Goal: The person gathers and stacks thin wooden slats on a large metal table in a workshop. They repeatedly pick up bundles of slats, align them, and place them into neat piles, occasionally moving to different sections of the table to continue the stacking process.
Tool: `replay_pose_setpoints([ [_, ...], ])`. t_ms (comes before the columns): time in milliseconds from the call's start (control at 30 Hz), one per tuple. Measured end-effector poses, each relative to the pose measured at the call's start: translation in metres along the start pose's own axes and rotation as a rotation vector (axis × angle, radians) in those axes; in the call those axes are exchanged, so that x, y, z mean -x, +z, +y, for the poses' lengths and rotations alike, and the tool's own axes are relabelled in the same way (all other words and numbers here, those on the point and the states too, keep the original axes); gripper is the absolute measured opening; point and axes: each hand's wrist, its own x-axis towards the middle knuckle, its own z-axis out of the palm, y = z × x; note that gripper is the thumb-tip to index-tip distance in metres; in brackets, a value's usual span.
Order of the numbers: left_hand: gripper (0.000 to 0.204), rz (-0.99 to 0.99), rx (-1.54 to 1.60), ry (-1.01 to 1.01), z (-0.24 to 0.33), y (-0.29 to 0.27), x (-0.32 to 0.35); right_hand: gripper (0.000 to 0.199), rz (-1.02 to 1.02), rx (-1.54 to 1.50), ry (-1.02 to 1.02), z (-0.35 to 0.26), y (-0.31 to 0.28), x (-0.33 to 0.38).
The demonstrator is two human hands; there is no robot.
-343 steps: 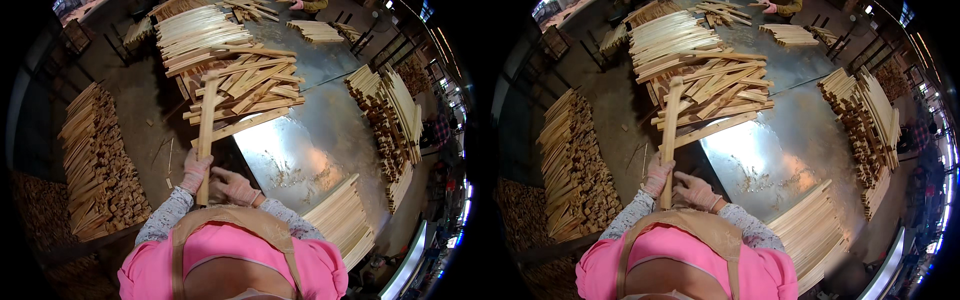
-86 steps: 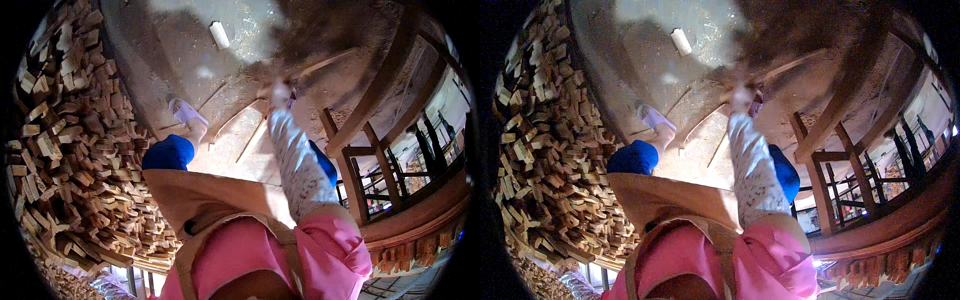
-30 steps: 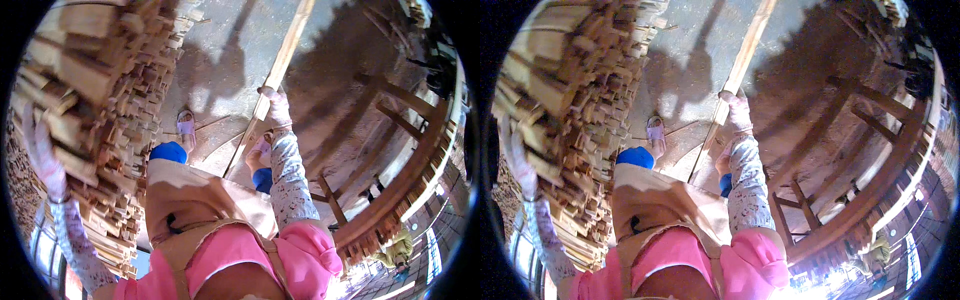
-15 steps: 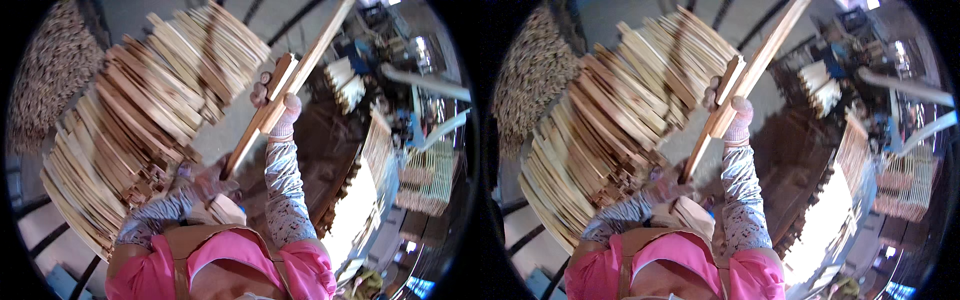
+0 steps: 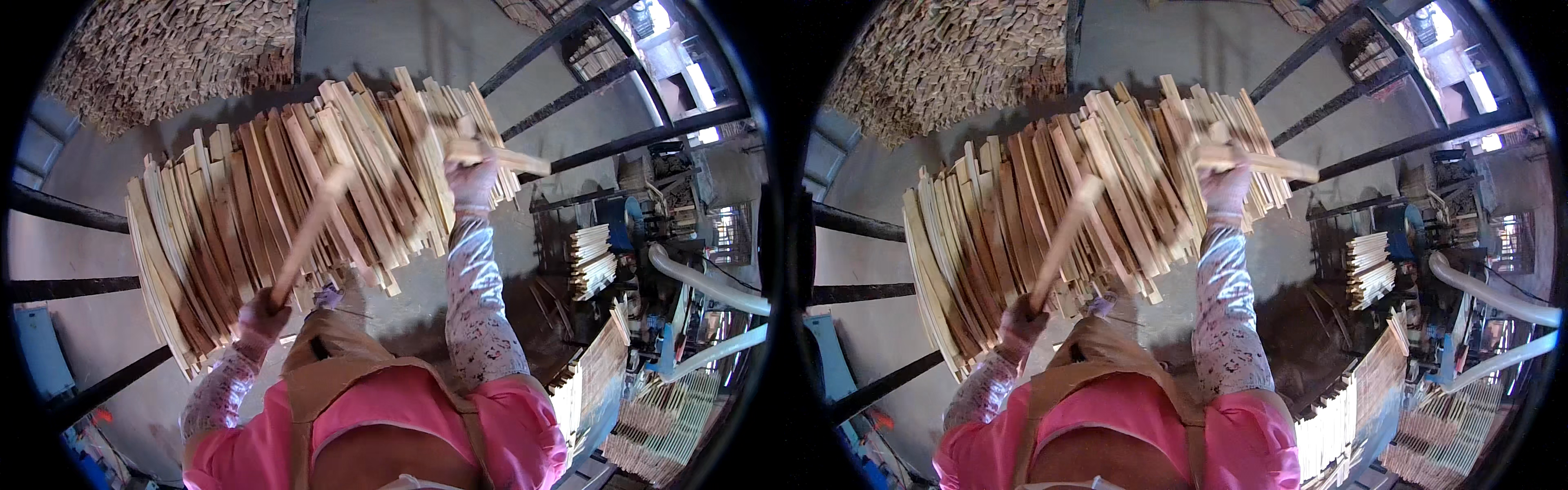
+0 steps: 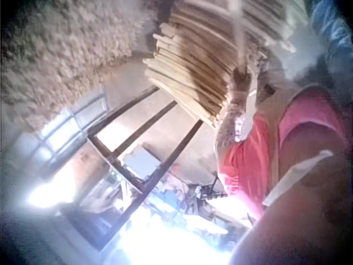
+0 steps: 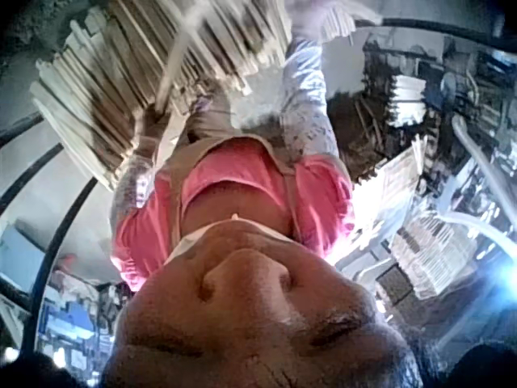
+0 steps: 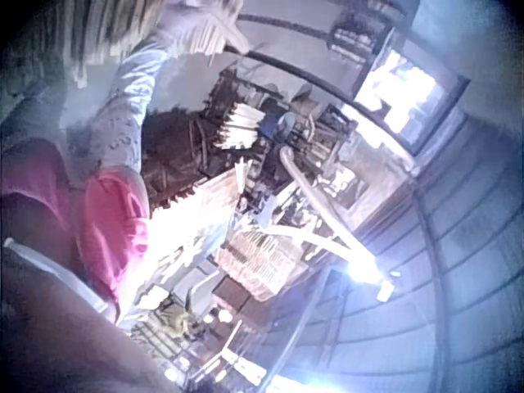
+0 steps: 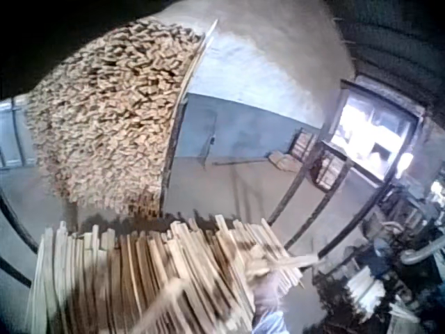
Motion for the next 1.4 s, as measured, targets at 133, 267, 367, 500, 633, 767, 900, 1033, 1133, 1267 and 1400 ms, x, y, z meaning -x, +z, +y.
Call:
replay_pose_setpoints([
  [133, 0.032, 0.307, 0.162, -0.099, -0.033, -0.027, -0.019, 0.049, -0.088, 1.505, 0.161, 0.083, -0.041, 0.056],
  [267, 0.04, 0.368, 0.336, -0.131, -0.002, -0.02, -0.072, 0.073, -0.34, 1.963, 0.142, 0.154, 0.012, 0.108],
  [367, 0.038, 0.331, 0.727, -0.065, 0.002, 0.001, -0.12, 0.073, -0.419, 2.169, 0.514, 0.172, 0.034, 0.117],
  [500, 0.046, 0.361, 0.743, -0.139, 0.007, 0.027, -0.174, 0.056, -0.3, 1.879, 0.484, 0.153, -0.011, 0.137],
  [633, 0.068, 0.264, 0.239, -0.218, 0.019, 0.077, -0.204, 0.045, -0.205, 1.624, 0.158, 0.125, -0.109, 0.168],
  [767, 0.081, 0.107, -0.617, 0.113, -0.006, 0.123, -0.211, 0.048, 0.441, 1.118, 0.331, 0.044, -0.113, 0.228],
  [900, 0.085, 0.078, -0.656, 0.053, 0.026, 0.125, -0.193, 0.046, 0.689, 0.972, 0.19, -0.065, -0.19, 0.261],
  [1033, 0.072, -0.05, -0.742, 0.229, 0.024, 0.105, -0.194, 0.047, 0.789, 1.124, -0.478, -0.269, -0.129, 0.232],
  [1133, 0.068, 0.119, -0.759, 0.546, -0.025, 0.113, -0.217, 0.048, 0.802, 1.195, -0.736, -0.33, -0.07, 0.207],
  [1267, 0.054, -0.102, -0.866, 0.769, 0.069, 0.158, -0.184, 0.05, 0.679, 1.615, -0.542, -0.242, -0.107, 0.194],
  [1400, 0.044, -0.982, -1.18, 1.246, 0.147, 0.239, -0.119, 0.053, 0.141, 1.886, 0.071, -0.078, -0.171, 0.258],
])
